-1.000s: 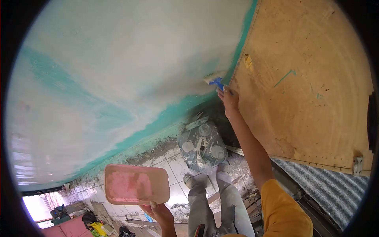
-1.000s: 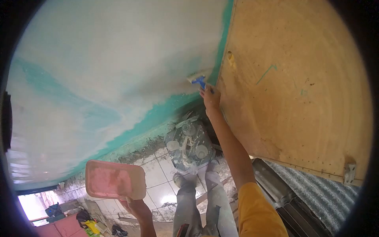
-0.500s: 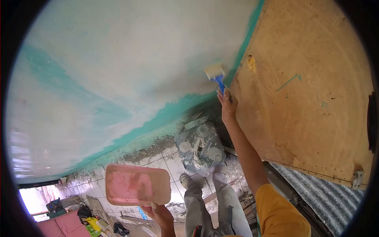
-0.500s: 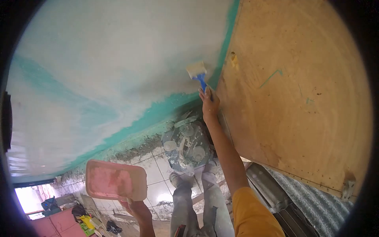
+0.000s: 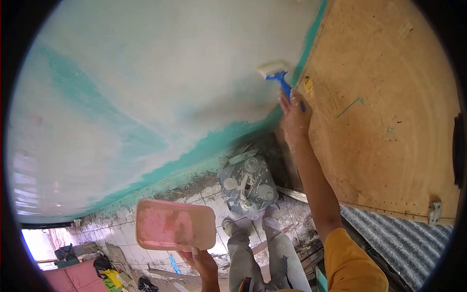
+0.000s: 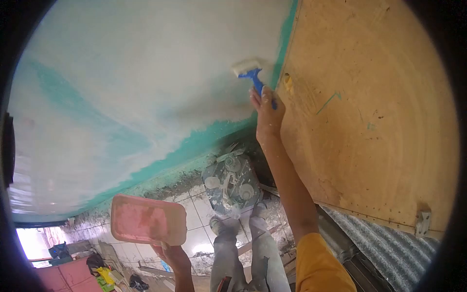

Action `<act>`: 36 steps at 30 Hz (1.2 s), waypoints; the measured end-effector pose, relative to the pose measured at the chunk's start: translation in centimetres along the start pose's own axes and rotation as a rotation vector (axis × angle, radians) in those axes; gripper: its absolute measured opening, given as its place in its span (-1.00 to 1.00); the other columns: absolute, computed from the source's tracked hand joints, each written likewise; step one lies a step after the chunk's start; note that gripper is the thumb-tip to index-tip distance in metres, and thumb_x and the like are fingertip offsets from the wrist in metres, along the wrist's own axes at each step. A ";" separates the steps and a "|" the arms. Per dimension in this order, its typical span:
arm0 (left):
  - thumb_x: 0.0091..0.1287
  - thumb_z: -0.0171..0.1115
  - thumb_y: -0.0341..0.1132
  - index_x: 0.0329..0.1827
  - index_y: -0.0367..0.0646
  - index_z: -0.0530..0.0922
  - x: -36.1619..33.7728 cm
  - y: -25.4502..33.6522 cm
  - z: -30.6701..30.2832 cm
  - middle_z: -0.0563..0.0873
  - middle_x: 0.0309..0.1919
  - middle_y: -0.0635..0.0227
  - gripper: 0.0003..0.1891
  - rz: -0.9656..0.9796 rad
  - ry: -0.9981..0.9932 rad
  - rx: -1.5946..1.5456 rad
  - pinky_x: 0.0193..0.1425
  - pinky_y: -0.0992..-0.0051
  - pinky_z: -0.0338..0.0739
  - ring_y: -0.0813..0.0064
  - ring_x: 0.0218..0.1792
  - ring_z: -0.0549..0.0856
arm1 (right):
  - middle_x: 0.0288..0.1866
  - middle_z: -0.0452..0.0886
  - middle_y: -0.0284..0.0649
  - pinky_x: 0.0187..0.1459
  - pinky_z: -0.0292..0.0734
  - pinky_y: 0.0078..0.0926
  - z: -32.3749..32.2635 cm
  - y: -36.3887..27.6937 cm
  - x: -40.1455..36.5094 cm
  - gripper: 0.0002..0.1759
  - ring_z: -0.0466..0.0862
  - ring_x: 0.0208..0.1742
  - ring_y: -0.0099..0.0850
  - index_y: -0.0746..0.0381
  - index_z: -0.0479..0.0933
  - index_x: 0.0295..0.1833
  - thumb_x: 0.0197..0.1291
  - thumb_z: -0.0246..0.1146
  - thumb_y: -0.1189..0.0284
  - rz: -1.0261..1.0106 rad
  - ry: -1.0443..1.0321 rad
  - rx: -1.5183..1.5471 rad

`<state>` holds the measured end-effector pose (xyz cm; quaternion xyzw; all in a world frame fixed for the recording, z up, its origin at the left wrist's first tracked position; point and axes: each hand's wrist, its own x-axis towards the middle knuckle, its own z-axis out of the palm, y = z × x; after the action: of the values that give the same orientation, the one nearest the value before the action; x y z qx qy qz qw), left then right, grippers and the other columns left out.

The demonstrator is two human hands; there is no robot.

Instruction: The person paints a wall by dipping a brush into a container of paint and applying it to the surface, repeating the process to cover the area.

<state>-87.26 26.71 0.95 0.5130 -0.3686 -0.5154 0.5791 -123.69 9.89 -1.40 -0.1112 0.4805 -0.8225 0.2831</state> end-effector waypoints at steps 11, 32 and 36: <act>0.21 0.33 -0.13 0.45 -0.10 -0.03 0.5 -0.3 -2.1 0.27 0.33 0.16 -0.14 -0.040 0.073 -0.034 0.36 0.20 0.33 0.23 0.33 0.35 | 0.09 0.56 -0.03 0.10 0.54 -0.44 -7.6 11.6 1.0 -0.56 0.64 0.06 -0.31 0.40 0.36 0.21 0.42 0.05 0.27 0.103 -0.072 0.002; 0.26 0.25 -0.12 0.43 -0.13 0.03 -0.4 -1.2 -2.8 0.31 0.30 0.13 -0.22 -0.100 0.099 0.007 0.31 0.16 0.36 0.21 0.28 0.39 | 0.11 0.55 0.00 0.19 0.49 -0.36 -1.7 1.5 -0.8 -0.54 0.60 0.14 -0.26 0.44 0.34 0.18 0.43 0.05 0.25 -0.035 -0.185 0.153; 0.34 0.15 -0.08 0.42 -0.13 0.07 0.5 -2.8 -5.6 0.37 0.26 0.14 -0.31 0.008 0.084 0.064 0.20 0.18 0.47 0.20 0.20 0.48 | 0.07 0.57 0.02 0.16 0.52 -0.35 -7.7 11.1 0.7 -0.53 0.62 0.12 -0.27 0.45 0.34 0.19 0.44 0.03 0.24 0.141 -0.172 0.008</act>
<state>-82.46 27.53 -3.00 0.5507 -0.3624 -0.4791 0.5795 -123.78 10.86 -14.91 -0.1460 0.4579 -0.7899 0.3807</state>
